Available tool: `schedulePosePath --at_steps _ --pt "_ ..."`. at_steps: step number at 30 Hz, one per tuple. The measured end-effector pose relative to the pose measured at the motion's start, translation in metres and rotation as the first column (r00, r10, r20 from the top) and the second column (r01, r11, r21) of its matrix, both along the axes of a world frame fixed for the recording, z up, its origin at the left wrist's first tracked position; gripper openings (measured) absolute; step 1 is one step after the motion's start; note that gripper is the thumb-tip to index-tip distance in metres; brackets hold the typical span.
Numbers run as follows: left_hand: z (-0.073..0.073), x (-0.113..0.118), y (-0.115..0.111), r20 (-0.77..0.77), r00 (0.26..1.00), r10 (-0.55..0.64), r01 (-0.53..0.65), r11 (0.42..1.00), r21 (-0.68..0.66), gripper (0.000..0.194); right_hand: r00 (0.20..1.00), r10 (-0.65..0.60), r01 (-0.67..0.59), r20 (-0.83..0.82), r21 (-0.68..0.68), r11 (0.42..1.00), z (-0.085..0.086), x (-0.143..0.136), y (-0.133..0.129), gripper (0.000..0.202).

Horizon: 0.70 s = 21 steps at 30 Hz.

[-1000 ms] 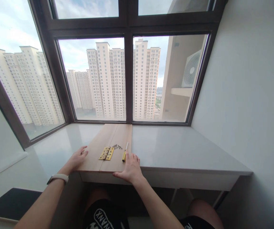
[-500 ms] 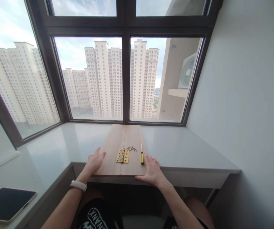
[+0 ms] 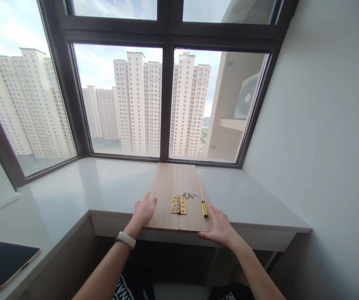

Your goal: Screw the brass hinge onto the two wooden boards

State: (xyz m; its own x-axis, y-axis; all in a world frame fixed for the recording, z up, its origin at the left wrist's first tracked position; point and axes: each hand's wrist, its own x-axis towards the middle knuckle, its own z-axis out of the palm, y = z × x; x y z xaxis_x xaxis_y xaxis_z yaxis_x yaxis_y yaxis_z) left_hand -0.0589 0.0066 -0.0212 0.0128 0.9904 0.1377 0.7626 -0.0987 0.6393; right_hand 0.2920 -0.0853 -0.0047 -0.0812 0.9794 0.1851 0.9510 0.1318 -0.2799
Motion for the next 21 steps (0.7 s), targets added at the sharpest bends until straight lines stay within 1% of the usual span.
schedulePosePath --at_steps 2,4,8,14,19,21 --pt "0.002 0.012 0.001 0.003 1.0 0.02 -0.02 1.0 0.006 0.075 1.0 -0.009 0.009 0.016 0.002 1.0 -0.001 0.01 0.002 0.122" --pt "0.003 0.022 0.003 0.0 1.0 0.004 -0.004 1.0 0.015 0.073 0.999 -0.018 0.018 0.043 0.005 1.0 -0.001 0.018 0.004 0.122" --pt "0.006 0.034 0.006 0.017 1.0 0.014 -0.013 1.0 -0.005 0.073 0.998 -0.018 0.016 0.054 0.025 1.0 -0.001 0.027 0.009 0.12" --pt "0.009 0.041 0.012 -0.035 0.996 0.086 -0.088 0.995 -0.046 0.068 0.997 0.059 -0.059 -0.046 0.001 0.998 0.0 0.035 0.021 0.127" --pt "0.005 0.043 0.018 -0.086 0.993 0.086 -0.09 0.995 -0.042 0.07 0.995 0.074 -0.075 -0.069 -0.016 0.997 0.0 0.034 0.024 0.131" --pt "0.005 0.042 0.02 -0.143 0.988 0.051 -0.058 0.997 -0.047 0.071 0.996 0.064 -0.066 -0.06 -0.031 0.997 0.001 0.033 0.023 0.131"
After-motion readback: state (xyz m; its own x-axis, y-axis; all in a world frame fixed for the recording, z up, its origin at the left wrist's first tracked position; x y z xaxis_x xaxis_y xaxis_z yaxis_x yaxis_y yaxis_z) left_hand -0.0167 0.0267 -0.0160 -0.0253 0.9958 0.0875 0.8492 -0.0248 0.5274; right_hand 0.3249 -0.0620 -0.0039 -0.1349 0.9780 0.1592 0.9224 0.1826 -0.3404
